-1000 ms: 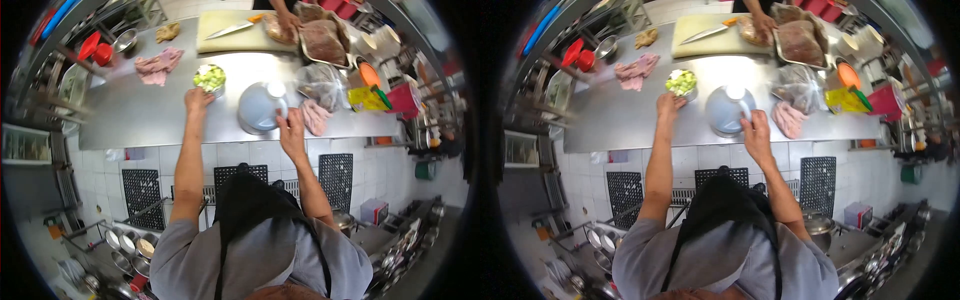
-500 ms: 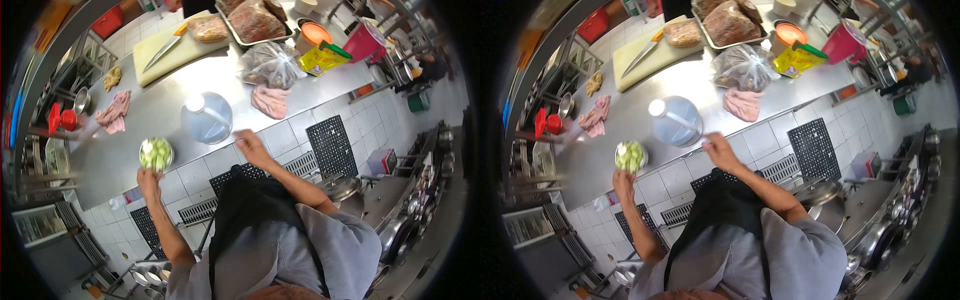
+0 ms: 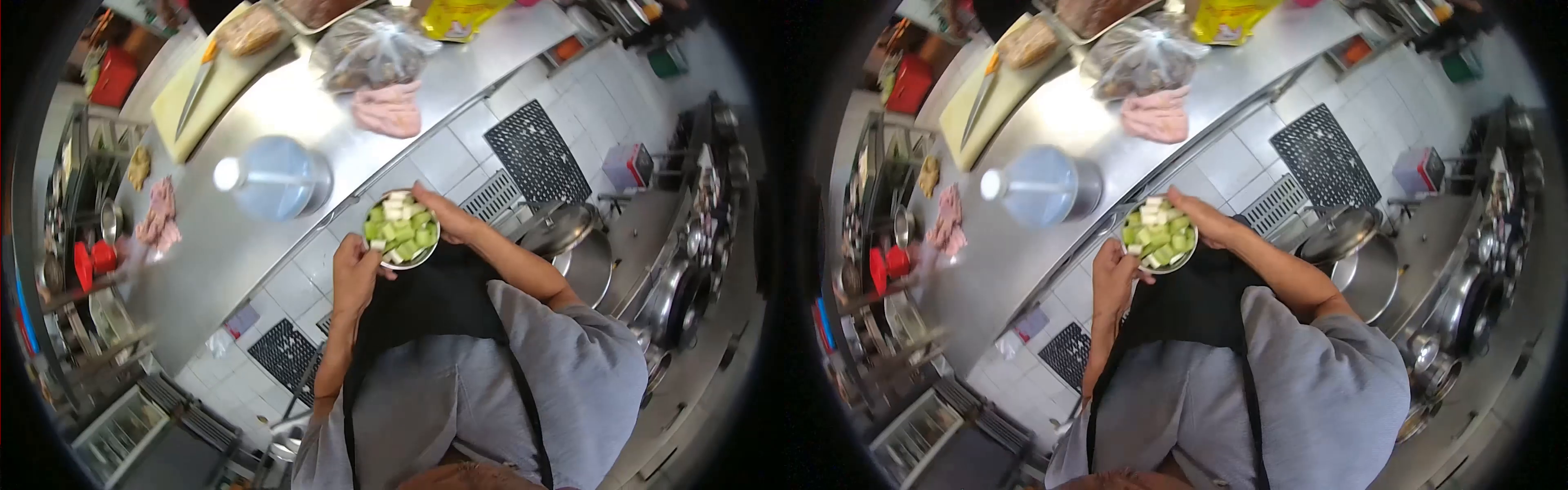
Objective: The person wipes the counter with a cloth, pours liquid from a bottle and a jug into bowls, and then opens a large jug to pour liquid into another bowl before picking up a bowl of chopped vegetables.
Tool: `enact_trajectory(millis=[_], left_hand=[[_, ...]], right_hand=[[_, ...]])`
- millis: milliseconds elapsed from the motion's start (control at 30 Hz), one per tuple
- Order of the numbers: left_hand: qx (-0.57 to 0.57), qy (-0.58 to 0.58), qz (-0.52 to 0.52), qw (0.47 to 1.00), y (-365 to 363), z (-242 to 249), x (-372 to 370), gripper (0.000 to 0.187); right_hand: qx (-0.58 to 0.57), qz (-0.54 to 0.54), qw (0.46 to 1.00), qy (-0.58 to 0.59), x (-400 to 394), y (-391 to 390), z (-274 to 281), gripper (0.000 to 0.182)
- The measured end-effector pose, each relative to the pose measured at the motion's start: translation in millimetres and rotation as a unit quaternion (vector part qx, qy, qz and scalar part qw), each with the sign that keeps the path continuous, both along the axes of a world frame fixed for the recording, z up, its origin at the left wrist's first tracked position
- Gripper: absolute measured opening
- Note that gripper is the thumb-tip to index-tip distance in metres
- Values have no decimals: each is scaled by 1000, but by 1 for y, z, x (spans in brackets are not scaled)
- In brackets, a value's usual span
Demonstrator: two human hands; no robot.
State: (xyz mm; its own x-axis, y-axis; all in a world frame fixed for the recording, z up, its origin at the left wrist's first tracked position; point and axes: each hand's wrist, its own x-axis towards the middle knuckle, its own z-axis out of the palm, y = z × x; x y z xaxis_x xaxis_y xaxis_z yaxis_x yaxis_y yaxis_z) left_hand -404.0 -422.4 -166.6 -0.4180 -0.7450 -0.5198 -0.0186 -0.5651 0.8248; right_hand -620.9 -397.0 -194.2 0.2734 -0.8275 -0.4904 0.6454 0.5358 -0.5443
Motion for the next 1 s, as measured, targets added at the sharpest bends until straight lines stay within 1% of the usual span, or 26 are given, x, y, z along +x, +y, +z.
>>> enact_trajectory(millis=[67,167,267,300,333,400,433,467,500,533,567,633,733,800,867,900,967,1000], left_hand=[[6,32,-65,997,-17,-9,-44,6],[26,129,-171,976,-38,4,-107,8],[49,123,-268,954,-54,18,-173,11],[64,128,-322,936,-64,14,-189,19],[53,113,-300,946,-70,2,-210,24],[34,94,-261,960,-71,-20,-269,37],[57,90,-283,953,-63,-17,-308,46],[80,80,-312,943,-53,-12,-347,55],[146,143,-390,898,-42,3,-384,70],[187,139,-416,879,-27,10,-418,76],[202,112,-450,862,-18,3,-448,77],[224,69,-491,839,-9,-13,-495,78],[252,59,-534,805,11,-18,-560,70],[262,51,-519,812,28,-14,-595,63],[280,69,-569,770,24,-28,-631,59],[273,70,-565,775,27,-32,-650,59],[259,75,-558,785,34,-30,-686,60],[260,79,-569,776,33,-32,-706,57]], right_hand=[[-37,-89,994,54,-39,12,1,61],[-36,-188,980,55,-97,33,-1,57],[-56,-281,958,19,-154,56,8,55],[-58,-290,955,4,-175,65,6,55],[-73,-309,948,-2,-196,74,9,50],[-63,-356,932,32,-238,93,-1,44],[-70,-364,928,50,-261,102,1,41],[-74,-378,920,66,-282,111,2,39],[-87,-374,920,72,-303,120,-7,39],[-101,-366,922,81,-327,130,-11,40],[-93,-374,915,121,-346,142,10,42],[-97,-367,914,140,-382,160,11,46],[-64,-377,910,161,-434,188,21,46],[-40,-382,909,161,-463,201,22,46],[-23,-386,909,155,-490,208,14,47],[-33,-401,899,170,-505,212,11,48],[-4,-459,856,237,-534,215,11,51],[13,-486,832,266,-544,211,10,53]])
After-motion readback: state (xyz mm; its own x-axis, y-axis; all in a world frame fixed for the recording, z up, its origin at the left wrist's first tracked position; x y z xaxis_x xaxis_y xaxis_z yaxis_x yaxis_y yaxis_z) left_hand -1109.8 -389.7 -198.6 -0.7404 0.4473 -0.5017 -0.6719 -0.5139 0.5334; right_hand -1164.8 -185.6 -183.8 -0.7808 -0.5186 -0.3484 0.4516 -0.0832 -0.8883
